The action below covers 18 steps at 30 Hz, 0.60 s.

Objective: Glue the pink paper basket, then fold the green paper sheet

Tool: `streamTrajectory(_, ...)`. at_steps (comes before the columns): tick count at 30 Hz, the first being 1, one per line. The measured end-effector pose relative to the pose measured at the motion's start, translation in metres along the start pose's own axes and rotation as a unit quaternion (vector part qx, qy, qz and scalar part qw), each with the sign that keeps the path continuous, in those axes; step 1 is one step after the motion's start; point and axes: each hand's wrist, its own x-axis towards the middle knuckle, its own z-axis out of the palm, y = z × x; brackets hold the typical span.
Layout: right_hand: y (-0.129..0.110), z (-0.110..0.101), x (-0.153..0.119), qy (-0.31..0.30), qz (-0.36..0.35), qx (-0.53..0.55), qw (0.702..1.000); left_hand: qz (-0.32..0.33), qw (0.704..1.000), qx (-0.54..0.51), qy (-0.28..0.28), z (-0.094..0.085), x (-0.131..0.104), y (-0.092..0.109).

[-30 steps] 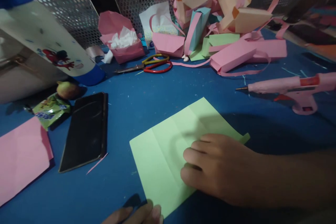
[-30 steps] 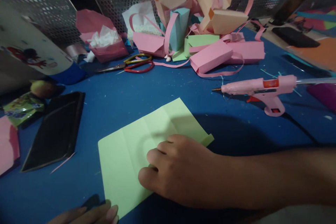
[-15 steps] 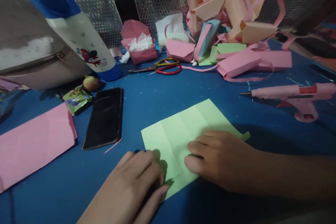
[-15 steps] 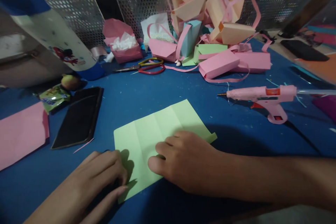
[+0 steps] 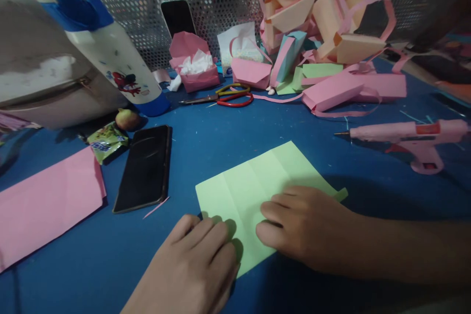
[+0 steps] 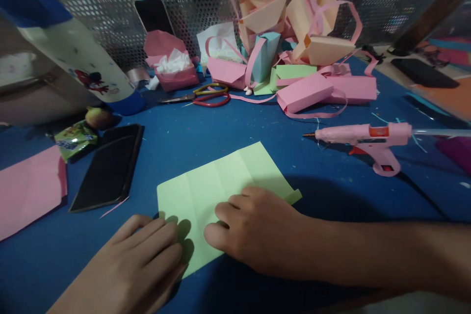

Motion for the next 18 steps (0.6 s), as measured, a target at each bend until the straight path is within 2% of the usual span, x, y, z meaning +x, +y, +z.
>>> streamTrajectory(4,0.000,0.002,0.000,-0.001,0.003,-0.010,1.000,0.007,0.999,0.038,-0.012,-0.004,0.003,0.001)
streamTrajectory(10,0.006,-0.001,-0.006,-0.018,-0.003,-0.009,1.000,0.091,0.994,0.062,-0.008,-0.007,0.002,-0.005)
streamTrajectory(18,0.019,-0.002,-0.028,0.001,0.029,-0.030,0.999,0.096,0.993,0.066,-0.007,-0.007,0.004,-0.007)
